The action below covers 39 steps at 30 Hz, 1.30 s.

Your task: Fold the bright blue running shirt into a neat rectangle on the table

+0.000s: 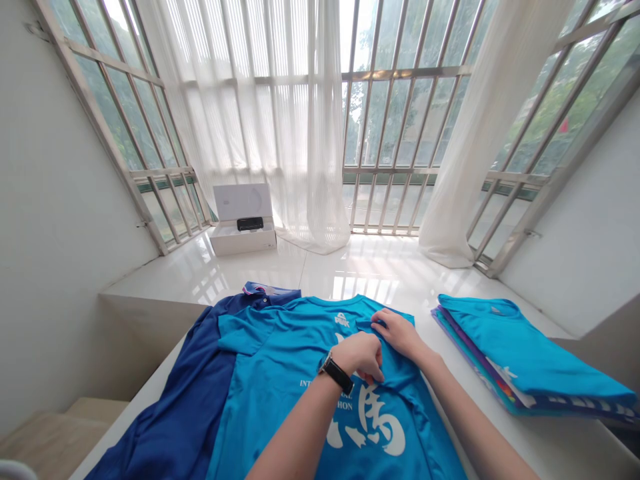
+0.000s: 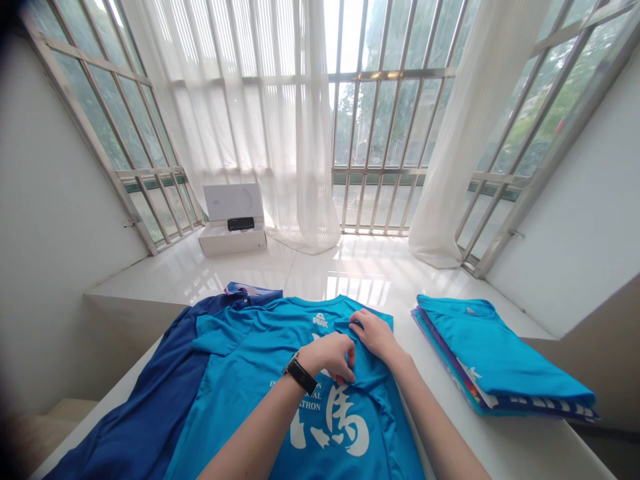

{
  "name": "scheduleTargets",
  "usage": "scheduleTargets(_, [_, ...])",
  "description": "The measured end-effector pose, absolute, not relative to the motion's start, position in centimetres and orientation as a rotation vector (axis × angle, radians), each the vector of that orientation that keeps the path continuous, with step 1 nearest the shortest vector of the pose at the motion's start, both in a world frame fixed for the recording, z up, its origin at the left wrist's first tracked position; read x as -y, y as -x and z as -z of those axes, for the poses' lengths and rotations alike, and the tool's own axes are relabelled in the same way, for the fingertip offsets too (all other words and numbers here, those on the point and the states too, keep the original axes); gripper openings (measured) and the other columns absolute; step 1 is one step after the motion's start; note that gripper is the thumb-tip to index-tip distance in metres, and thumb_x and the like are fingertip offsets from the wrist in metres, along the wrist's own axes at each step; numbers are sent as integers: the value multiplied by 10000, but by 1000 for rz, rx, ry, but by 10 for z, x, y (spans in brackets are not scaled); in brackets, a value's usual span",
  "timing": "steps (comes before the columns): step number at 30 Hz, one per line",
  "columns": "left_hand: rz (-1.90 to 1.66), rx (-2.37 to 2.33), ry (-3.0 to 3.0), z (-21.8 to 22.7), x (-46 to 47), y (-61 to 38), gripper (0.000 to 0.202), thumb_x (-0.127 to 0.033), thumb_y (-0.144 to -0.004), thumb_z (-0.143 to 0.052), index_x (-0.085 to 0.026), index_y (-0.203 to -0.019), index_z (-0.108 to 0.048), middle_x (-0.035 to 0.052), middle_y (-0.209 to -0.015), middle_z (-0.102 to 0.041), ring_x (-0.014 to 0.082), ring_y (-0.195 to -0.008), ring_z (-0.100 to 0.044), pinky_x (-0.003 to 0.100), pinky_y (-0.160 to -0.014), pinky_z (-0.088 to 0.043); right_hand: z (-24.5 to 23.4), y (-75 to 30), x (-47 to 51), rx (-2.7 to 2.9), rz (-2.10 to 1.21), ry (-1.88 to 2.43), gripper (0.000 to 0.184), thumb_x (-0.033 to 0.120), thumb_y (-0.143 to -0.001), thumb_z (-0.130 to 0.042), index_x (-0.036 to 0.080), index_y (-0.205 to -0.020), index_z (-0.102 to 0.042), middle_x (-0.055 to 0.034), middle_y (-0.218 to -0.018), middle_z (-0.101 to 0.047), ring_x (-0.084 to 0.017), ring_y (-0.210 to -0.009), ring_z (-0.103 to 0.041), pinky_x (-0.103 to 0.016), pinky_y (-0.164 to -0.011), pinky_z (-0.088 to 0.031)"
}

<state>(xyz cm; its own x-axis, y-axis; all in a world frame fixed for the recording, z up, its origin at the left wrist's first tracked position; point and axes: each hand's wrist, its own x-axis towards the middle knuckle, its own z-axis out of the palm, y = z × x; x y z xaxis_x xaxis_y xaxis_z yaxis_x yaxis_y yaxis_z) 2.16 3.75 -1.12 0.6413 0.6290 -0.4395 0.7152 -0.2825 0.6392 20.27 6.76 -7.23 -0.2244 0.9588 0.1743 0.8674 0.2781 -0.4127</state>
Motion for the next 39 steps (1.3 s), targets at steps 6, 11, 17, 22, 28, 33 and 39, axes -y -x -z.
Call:
scheduleTargets(6, [145,-1025,-2076,-1,-36,-18,120,-173,-662,-750,-161,-720,-645,46,-624,-708,231,-655,-717,300,-673,-577,73,-198,-67,2042,-191,1700,211,323,-947,-477,273,-968,-680,-25,-1056,-693,-209,-926,-677,-282,-766,-480])
scheduleTargets(11, [125,-1035,-2098,-5,-36,-14,165,-172,-652,-743,-174,-610,-583,-5,-528,-643,193,-622,-695,244,-600,-543,76,-196,-67,1974,-88,1761,219,318,-964,-472,256,-1010,-677,-27,-1083,-698,-209,-926,-688,-272,-741,-475])
scheduleTargets(17, [223,-1072,-2126,2,-39,-15,183,-131,-646,-731,-172,-562,-575,-25,-496,-607,174,-588,-673,248,-613,-537,79,-194,-66,1960,4,1814,203,315,-972,-491,256,-1005,-683,-22,-1068,-707,-197,-891,-699,-254,-684,-457])
scheduleTargets(22, [259,-1089,-2082,2,-40,-16,189,-124,-650,-732,-171,-560,-573,-16,-512,-627,190,-619,-686,282,-674,-567,83,-195,-68,1946,30,1825,204,313,-977,-489,256,-1009,-682,-25,-1073,-707,-197,-891,-697,-254,-668,-450])
scheduleTargets(28, [300,-1126,-2052,0,-38,-15,175,-150,-675,-723,-158,-555,-596,26,-626,-710,183,-626,-691,262,-643,-570,85,-194,-67,1979,7,1865,211,323,-982,-485,250,-1010,-681,-28,-1088,-698,-202,-879,-692,-266,-671,-445])
scheduleTargets(33, [307,-1160,-2127,-4,-36,-15,152,-179,-685,-709,-149,-561,-628,68,-687,-732,211,-663,-694,288,-645,-572,87,-194,-67,2011,3,1863,209,322,-983,-485,247,-1002,-680,-29,-1090,-693,-199,-890,-689,-265,-686,-445])
scheduleTargets(39, [-166,-1268,-2527,13,-32,-30,219,-257,-865,-514,-163,-892,-710,126,-944,-741,287,-881,-705,391,-762,-574,89,-194,-68,2013,-3,1862,197,309,-978,-491,251,-985,-679,-29,-1081,-691,-182,-848,-688,-258,-665,-434])
